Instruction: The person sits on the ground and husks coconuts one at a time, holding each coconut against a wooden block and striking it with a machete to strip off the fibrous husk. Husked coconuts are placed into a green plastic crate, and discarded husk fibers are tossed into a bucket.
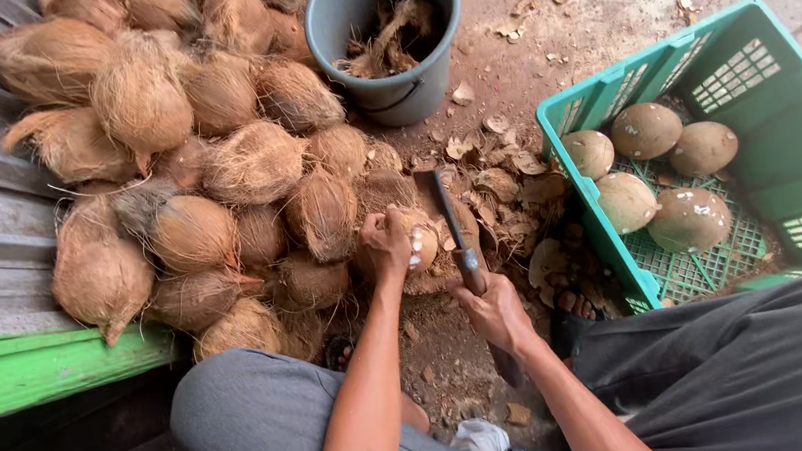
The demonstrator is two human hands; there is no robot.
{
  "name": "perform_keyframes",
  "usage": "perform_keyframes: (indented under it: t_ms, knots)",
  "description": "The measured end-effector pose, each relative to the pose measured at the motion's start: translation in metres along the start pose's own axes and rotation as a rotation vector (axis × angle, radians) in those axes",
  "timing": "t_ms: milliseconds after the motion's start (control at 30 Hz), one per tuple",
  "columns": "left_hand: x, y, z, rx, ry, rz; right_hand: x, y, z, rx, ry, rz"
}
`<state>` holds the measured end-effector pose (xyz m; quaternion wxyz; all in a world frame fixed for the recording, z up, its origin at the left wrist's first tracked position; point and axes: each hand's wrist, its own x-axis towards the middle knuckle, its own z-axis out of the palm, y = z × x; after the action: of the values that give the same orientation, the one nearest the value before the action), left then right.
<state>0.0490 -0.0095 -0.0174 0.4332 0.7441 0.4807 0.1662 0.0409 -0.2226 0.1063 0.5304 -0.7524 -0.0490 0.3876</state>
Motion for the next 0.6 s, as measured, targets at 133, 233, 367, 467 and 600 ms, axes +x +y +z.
perform_keyframes:
  t_ms: [133, 233, 367, 467, 600]
  knots:
    - [-0.002, -0.003, -0.002, 0.028, 0.019, 0.018, 0.003, 0.002, -0.001, 0.177, 0.074, -0.204]
    - [0.001, 0.002, -0.002, -0.049, -0.02, 0.002, 0.008, 0.004, 0.004, -0.043, 0.051, -0.003]
    - [0.001, 0.01, -0.004, 0.051, -0.017, -0.158, 0.006, 0.005, 0.006, -0.105, 0.056, -0.098]
    - [-0.002, 0.01, -0.008, -0.002, 0.011, -0.078, 0.002, 0.007, 0.007, 0.088, 0.119, 0.025]
    - [-0.006, 0.008, -0.011, -0.011, 0.06, 0.162, 0.005, 0.011, 0.01, -0.051, 0.146, -0.177]
